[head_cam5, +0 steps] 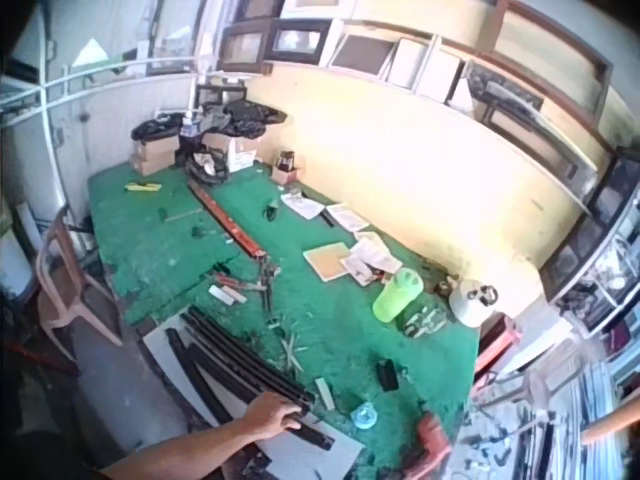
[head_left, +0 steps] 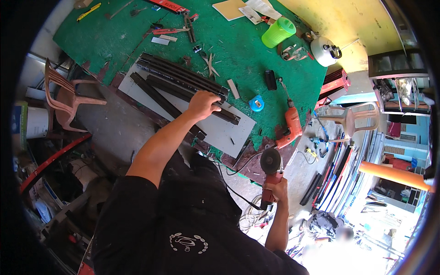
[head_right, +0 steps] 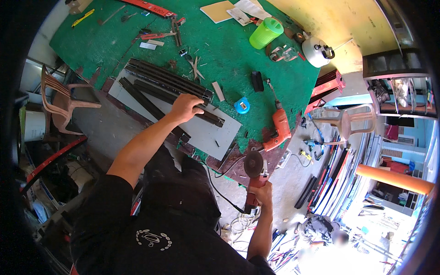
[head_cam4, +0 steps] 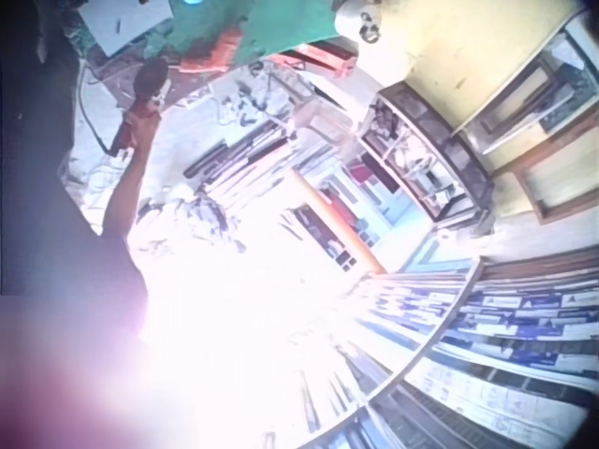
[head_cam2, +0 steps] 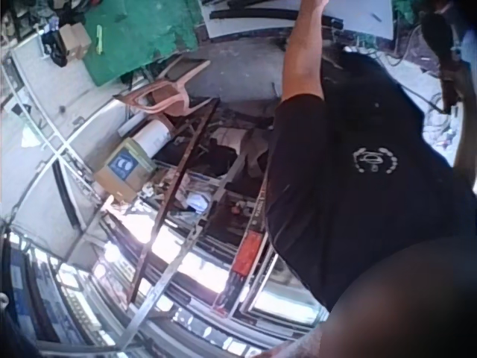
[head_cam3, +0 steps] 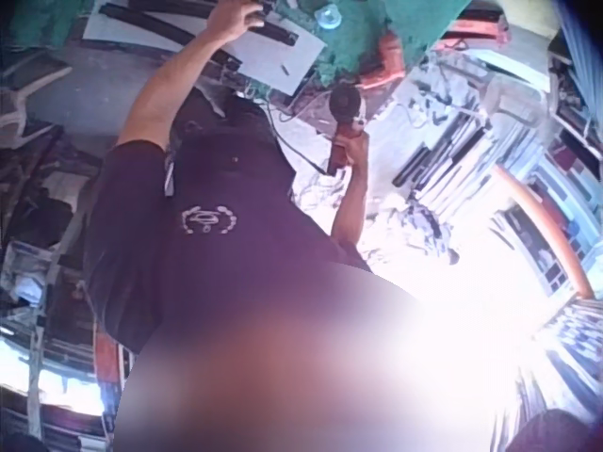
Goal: The person aligns several black metal rods on a green workbench, then uses a red angle grinder to cut the ends of the rods. After cutting, the person picks up a yellow tape measure and a drill, then places them on the table.
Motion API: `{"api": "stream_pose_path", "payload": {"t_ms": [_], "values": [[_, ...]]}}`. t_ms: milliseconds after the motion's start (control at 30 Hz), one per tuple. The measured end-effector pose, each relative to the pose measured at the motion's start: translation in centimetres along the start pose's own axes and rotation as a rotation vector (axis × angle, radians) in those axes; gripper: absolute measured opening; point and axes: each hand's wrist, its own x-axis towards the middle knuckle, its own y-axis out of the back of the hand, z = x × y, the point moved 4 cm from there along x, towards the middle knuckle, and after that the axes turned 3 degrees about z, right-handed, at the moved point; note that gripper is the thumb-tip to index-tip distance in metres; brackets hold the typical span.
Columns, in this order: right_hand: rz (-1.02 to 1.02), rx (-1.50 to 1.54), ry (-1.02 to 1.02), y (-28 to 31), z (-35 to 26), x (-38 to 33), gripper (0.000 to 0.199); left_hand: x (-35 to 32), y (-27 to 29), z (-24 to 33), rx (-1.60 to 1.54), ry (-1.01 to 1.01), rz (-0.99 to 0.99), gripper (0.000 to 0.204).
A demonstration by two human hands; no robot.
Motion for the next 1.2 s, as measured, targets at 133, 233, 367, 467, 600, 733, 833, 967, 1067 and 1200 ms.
{"api": "stream_pose_path", "payload": {"t_ms": [133,233,367,467,600,733,833,967,1067,1200], "values": [[0.016,0.102,-0.055,0.0,1.2,-0.7,0.041,-5.1,5.4,-1.4,-0.046,-0.113,-0.055,0.047],[0.010,0.148,-0.040,-0.5,1.4,-0.6,0.040,-9.4,7.1,-3.4,0.253,-0.186,-0.337,0.051],[0.020,0.130,0.001,-1.7,0.3,0.6,0.034,-10.5,6.0,-5.2,0.298,-0.109,-0.381,0.052],[-0.001,0.159,-0.020,-2.5,-1.3,0.7,0.032,-10.1,3.7,-4.0,0.271,-0.035,-0.357,0.055],[-0.058,0.325,0.002,-3.6,-3.9,0.6,0.026,-8.7,0.9,-0.5,0.165,-0.018,-0.223,0.064],[-0.091,0.433,-0.091,-5.3,-4.5,1.2,0.025,-7.9,-2.1,2.6,0.116,-0.014,-0.158,0.072],[-0.171,0.573,-0.114,-6.8,-4.3,1.9,0.023,-8.3,-4.0,3.3,0.106,0.050,-0.155,0.067],[-0.303,0.673,-0.159,-9.6,-3.7,2.9,0.031,-8.8,-4.6,3.0,0.126,-0.009,-0.059,0.059],[-0.360,0.709,-0.102,-11.6,-3.6,3.6,0.032,-8.7,-5.0,2.3,0.111,-0.010,-0.100,0.057],[-0.362,0.702,-0.140,-13.6,-3.2,4.3,0.027,-8.6,-5.2,2.0,0.091,0.067,-0.156,0.053]]}}
